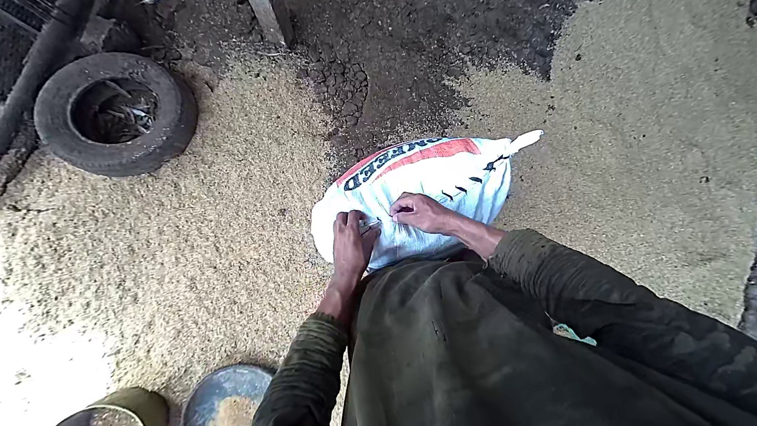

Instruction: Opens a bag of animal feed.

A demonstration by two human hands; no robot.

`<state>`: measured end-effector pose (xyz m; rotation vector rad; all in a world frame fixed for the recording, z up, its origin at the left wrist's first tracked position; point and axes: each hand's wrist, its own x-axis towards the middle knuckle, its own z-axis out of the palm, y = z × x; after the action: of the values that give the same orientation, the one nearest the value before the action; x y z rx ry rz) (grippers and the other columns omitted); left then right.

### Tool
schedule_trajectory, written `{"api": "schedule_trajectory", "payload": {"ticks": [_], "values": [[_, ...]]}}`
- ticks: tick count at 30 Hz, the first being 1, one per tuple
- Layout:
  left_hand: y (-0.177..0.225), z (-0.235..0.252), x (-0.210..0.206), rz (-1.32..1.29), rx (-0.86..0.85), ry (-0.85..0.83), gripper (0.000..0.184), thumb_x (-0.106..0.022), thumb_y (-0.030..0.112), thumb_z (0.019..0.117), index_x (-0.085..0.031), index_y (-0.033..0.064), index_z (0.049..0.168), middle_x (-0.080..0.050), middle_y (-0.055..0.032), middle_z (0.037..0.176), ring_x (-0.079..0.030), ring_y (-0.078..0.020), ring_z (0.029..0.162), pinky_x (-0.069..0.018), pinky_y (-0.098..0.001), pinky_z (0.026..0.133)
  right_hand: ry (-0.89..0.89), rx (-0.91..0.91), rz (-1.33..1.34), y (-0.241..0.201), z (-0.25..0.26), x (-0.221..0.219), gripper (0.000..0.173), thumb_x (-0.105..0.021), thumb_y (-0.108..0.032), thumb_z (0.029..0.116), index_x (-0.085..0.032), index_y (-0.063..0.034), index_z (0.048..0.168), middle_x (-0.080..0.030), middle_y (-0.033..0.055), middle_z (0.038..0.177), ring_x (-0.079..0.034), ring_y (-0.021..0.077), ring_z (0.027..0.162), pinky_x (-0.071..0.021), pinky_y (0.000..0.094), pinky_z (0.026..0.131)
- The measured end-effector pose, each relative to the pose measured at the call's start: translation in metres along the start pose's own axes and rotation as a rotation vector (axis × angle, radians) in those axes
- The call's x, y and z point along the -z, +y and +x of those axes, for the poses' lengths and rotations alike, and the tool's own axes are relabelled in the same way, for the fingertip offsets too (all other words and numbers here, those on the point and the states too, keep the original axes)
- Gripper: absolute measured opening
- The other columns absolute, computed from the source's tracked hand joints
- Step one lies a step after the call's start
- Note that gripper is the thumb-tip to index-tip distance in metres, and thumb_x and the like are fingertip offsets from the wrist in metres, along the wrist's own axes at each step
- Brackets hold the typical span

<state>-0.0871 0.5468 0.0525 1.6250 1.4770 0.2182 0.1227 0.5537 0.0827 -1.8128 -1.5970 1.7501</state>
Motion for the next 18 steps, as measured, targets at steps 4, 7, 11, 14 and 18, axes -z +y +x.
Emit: {"api": "schedule_trajectory", "payload": {"ticks": [4, 7, 11, 14, 18], "values": [[0.011, 0.002, 0.014, 0.011, -0.015, -0.028, 0.041, -0.075, 0.021, 0.0938, -0.063, -0.0032, 0.125, -0.061, -0.0276, 0.125, -0.061, -0.0422, 0.116, -0.0499, -0.0561, 0.101, 0.021, -0.013, 0.141, 0.002, -0.010, 0.009, 0.022, -0.056, -0.010, 0.1035, -0.067, 0.0054, 0.115, -0.060, 0.0202, 0.126, -0.063, 0.0243, 0.108, -0.0523, 0.0394, 0.097], [0.016, -0.001, 0.019, 0.004, -0.048, -0.054, 0.039, -0.071, 0.018, 0.0954, -0.062, -0.0041, 0.127, -0.061, -0.0270, 0.125, -0.063, -0.0408, 0.113, -0.0506, -0.0539, 0.100, 0.013, -0.046, 0.171, -0.002, -0.014, 0.012, 0.024, -0.050, -0.009, 0.1045, -0.065, 0.0078, 0.113, -0.058, 0.0203, 0.126, -0.062, 0.0227, 0.106, -0.0515, 0.0370, 0.095], [0.017, -0.010, 0.025, 0.000, -0.065, -0.082, 0.034, -0.064, 0.013, 0.0978, -0.062, -0.0034, 0.128, -0.061, -0.0263, 0.127, -0.063, -0.0387, 0.115, -0.0515, -0.0514, 0.100, -0.053, 0.042, -0.154, -0.013, -0.011, 0.009, 0.031, -0.051, -0.016, 0.1013, -0.069, 0.0072, 0.094, -0.061, 0.0226, 0.116, -0.057, 0.0308, 0.112, -0.0444, 0.0458, 0.098], [0.021, -0.013, 0.026, 0.011, -0.110, -0.109, 0.032, -0.059, 0.012, 0.0995, -0.063, -0.0035, 0.127, -0.063, -0.0249, 0.127, -0.064, -0.0354, 0.116, -0.0516, -0.0472, 0.101, -0.107, 0.050, -0.308, -0.017, -0.013, 0.009, 0.034, -0.055, -0.024, 0.0995, -0.066, 0.0056, 0.088, -0.058, 0.0233, 0.112, -0.054, 0.0364, 0.112, -0.0429, 0.0514, 0.097], [0.029, -0.015, 0.027, 0.003, -0.242, -0.163, 0.033, -0.054, 0.009, 0.0988, -0.065, -0.0022, 0.128, -0.064, -0.0236, 0.128, -0.064, -0.0348, 0.117, -0.0507, -0.0456, 0.103, -0.108, 0.084, -0.284, -0.016, -0.043, 0.012, 0.030, -0.056, -0.018, 0.0969, -0.067, 0.0079, 0.087, -0.056, 0.0251, 0.117, -0.052, 0.0353, 0.115, -0.0404, 0.0475, 0.101]]}}
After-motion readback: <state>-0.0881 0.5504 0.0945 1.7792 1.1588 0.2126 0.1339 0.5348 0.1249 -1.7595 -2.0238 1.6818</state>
